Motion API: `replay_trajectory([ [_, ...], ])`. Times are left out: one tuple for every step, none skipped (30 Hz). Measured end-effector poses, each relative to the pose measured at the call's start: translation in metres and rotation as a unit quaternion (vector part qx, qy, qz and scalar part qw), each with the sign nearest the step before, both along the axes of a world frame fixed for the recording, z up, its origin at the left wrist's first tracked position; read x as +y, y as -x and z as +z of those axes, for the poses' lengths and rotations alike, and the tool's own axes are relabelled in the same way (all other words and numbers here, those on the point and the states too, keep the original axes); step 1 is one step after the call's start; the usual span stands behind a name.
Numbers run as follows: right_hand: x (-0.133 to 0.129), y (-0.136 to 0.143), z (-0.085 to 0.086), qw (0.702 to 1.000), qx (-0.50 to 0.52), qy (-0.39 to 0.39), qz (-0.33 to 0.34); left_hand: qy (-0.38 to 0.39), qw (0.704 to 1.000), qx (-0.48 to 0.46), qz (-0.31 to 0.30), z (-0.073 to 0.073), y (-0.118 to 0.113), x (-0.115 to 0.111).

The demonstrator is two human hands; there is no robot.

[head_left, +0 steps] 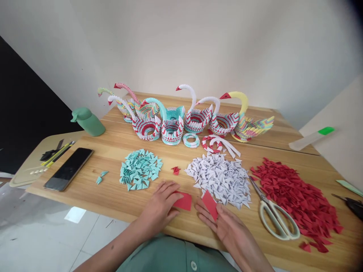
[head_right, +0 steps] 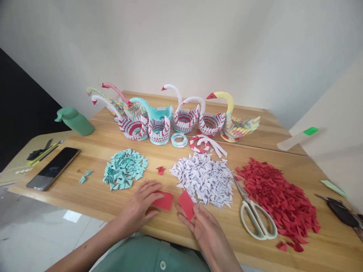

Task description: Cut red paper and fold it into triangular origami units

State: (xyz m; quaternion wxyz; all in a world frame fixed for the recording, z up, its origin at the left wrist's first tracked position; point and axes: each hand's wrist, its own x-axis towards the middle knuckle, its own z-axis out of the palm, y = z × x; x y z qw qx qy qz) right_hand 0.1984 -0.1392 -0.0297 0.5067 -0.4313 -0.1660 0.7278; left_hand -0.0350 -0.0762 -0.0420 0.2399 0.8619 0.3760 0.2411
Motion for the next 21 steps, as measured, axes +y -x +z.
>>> replay_trajectory([
  [-0.001,0.0,0.0,1.0,-0.002,0.0,0.0,-0.004,1.0,0.01,-0.008,0.001,-0.002,0.003],
  [-0.002,0.0,0.0,1.0,-0.003,-0.001,0.002,-0.003,1.0,0.016,-0.012,0.003,-0.004,0.005],
  [-0.002,0.001,0.0,1.0,-0.003,-0.002,0.005,-0.001,1.0,0.019,-0.014,0.004,-0.006,0.007],
  [-0.003,0.001,0.001,1.0,-0.003,-0.003,0.008,0.001,1.0,0.02,-0.014,0.004,-0.007,0.008],
  [-0.003,0.002,0.003,1.0,-0.002,-0.005,0.012,0.004,1.0,0.02,-0.014,0.005,-0.007,0.009],
  [-0.002,0.003,0.005,1.0,0.0,-0.007,0.015,0.004,1.0,0.018,-0.014,0.005,-0.008,0.01],
  [-0.002,0.004,0.006,1.0,0.004,-0.01,0.017,0.003,1.0,0.015,-0.013,0.004,-0.008,0.01],
  [-0.001,0.005,0.008,1.0,0.008,-0.014,0.02,0.001,1.0,0.012,-0.011,0.004,-0.007,0.01],
  [0.0,0.006,0.01,1.0,0.009,-0.017,0.024,-0.003,1.0,0.008,-0.009,0.003,-0.007,0.009],
  [0.001,0.007,0.011,0.999,0.007,-0.02,0.031,-0.007,1.0,0.003,-0.007,0.002,-0.007,0.009],
  [0.002,0.008,0.012,0.999,0.0,-0.022,0.038,-0.011,1.0,-0.001,-0.006,0.001,-0.007,0.008],
  [0.003,0.008,0.012,0.999,-0.009,-0.024,0.044,-0.016,1.0,-0.006,-0.005,0.0,-0.007,0.008],
  [0.003,0.009,0.012,0.998,-0.018,-0.027,0.05,-0.02,1.0,-0.01,-0.005,-0.001,-0.007,0.007],
  [0.004,0.009,0.012,0.998,-0.025,-0.03,0.053,-0.025,1.0,-0.014,-0.006,-0.002,-0.008,0.007],
  [0.004,0.01,0.012,0.998,-0.03,-0.031,0.054,-0.029,0.999,-0.016,-0.007,-0.002,-0.008,0.007],
  [0.005,0.01,0.011,0.998,-0.033,-0.03,0.052,-0.031,0.999,-0.018,-0.009,-0.003,-0.009,0.007],
  [0.005,0.011,0.011,0.998,-0.034,-0.029,0.048,-0.03,0.999,-0.019,-0.01,-0.003,-0.01,0.007],
  [0.005,0.011,0.011,0.998,-0.034,-0.026,0.043,-0.027,0.999,-0.02,-0.012,-0.003,-0.011,0.007],
  [0.006,0.011,0.011,0.998,-0.032,-0.023,0.038,-0.019,0.999,-0.021,-0.014,-0.003,-0.012,0.008],
  [0.006,0.012,0.011,0.999,-0.028,-0.021,0.034,-0.008,0.999,-0.027,-0.016,-0.003,-0.012,0.008],
  [0.006,0.011,0.011,0.999,-0.022,-0.019,0.032,0.007,0.999,-0.039,-0.017,-0.004,-0.011,0.008],
])
